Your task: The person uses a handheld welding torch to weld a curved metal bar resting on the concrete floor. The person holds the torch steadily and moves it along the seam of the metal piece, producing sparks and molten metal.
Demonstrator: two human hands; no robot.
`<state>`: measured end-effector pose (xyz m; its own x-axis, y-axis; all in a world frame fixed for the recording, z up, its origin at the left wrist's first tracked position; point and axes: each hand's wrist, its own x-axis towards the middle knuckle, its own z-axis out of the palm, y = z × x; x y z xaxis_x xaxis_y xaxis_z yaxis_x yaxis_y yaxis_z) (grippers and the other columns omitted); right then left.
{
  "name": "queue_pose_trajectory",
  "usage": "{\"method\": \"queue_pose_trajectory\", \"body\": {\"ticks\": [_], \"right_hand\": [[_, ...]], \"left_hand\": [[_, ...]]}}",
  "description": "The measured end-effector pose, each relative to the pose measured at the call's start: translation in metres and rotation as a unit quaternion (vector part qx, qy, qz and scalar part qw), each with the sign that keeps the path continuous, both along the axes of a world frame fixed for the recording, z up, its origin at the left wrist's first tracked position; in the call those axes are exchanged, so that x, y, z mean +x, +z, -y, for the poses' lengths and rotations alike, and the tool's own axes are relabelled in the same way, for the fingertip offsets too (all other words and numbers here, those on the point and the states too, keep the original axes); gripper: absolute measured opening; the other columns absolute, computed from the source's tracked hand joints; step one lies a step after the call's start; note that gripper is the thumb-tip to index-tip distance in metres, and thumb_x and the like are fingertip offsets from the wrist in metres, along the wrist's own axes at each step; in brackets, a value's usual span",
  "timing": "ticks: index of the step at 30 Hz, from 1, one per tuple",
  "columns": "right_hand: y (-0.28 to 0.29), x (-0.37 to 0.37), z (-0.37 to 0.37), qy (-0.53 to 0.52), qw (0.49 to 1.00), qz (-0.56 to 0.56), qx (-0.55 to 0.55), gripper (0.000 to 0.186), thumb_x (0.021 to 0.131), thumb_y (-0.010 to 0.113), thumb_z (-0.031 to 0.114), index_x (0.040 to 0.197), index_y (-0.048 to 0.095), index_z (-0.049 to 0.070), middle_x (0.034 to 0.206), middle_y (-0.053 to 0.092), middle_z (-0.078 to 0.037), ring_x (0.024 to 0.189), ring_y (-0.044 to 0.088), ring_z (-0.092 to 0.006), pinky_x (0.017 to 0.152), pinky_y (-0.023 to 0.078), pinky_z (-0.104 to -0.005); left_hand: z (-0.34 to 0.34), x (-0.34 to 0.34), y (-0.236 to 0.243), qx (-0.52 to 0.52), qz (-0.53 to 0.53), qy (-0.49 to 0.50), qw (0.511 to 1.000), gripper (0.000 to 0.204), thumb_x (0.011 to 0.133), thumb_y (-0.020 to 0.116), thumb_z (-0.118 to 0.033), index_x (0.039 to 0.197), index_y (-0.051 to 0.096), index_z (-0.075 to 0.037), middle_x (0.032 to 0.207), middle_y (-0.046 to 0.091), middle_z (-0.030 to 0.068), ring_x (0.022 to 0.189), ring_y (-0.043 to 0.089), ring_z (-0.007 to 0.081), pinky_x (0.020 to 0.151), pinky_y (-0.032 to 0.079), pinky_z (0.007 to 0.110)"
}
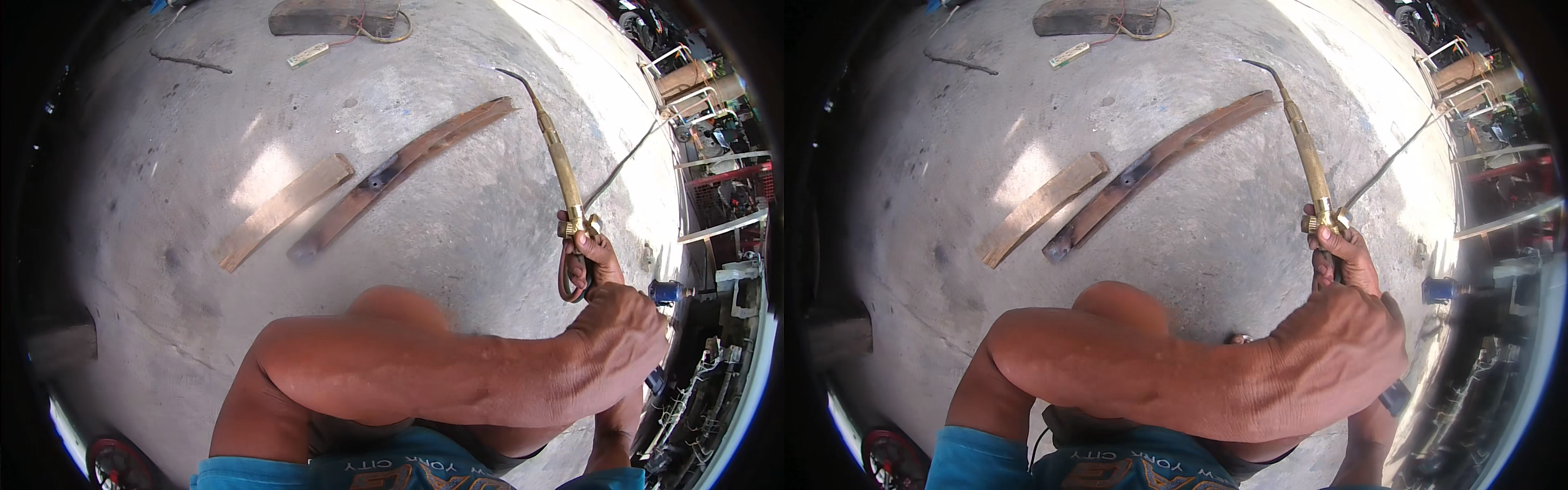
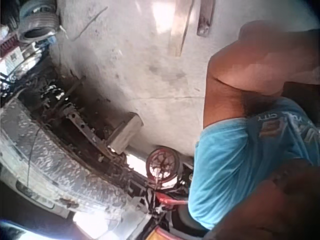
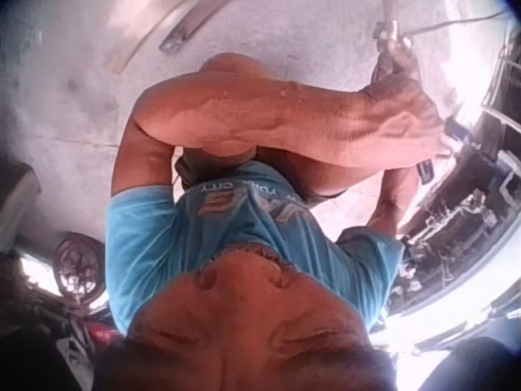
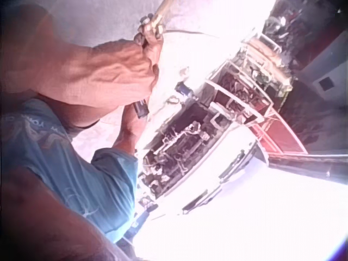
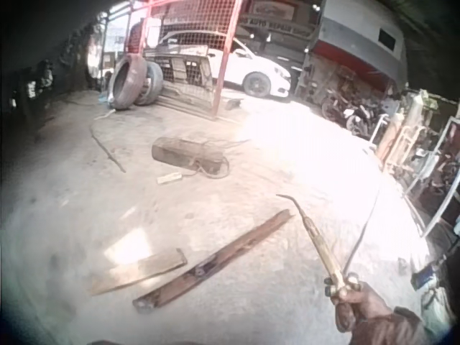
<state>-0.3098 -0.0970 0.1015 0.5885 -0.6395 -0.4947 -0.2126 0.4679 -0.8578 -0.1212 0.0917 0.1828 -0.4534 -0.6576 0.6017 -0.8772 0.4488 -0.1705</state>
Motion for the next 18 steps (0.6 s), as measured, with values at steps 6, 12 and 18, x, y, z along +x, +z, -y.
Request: {"method": "queue_pose_trajectory", "body": {"ticks": [6, 12, 18], "right_hand": [[-0.059, -0.058, -0.003, -0.041, 0.985, 0.112, 0.124, 0.055, 0.095, 0.072, 0.015, 0.143, 0.048, 0.005, 0.094, 0.060, -0.006, 0.054, 0.049, -0.0046, 0.040, 0.038, -0.0181], [-0.070, -0.054, 0.001, 0.004, 0.979, 0.128, 0.161, 0.061, 0.094, 0.075, 0.017, 0.147, 0.044, 0.011, 0.082, 0.058, -0.004, 0.061, 0.057, -0.0128, 0.050, 0.047, -0.0280], [-0.078, -0.036, 0.027, 0.113, 0.958, 0.153, 0.214, 0.058, 0.097, 0.069, 0.011, 0.148, 0.043, 0.013, 0.081, 0.058, -0.005, 0.054, 0.048, -0.0079, 0.044, 0.039, -0.0242]], "left_hand": [[0.040, 0.035, -0.004, 0.401, -0.227, 0.070, 0.885, 0.035, 0.095, 0.066, -0.034, 0.089, 0.077, -0.001, 0.075, 0.071, 0.0205, 0.069, 0.070, 0.0355, 0.064, 0.055, 0.045], [-0.066, 0.078, -0.163, 0.564, -0.489, 0.347, 0.567, 0.061, 0.095, 0.062, -0.058, 0.102, 0.075, 0.001, 0.093, 0.076, 0.0127, 0.093, 0.073, 0.0241, 0.086, 0.054, 0.035], [-0.245, 0.005, -0.253, 0.621, -0.492, 0.519, 0.321, 0.059, 0.095, 0.063, -0.057, 0.100, 0.074, 0.000, 0.090, 0.074, 0.0115, 0.089, 0.071, 0.0227, 0.084, 0.054, 0.035]]}}
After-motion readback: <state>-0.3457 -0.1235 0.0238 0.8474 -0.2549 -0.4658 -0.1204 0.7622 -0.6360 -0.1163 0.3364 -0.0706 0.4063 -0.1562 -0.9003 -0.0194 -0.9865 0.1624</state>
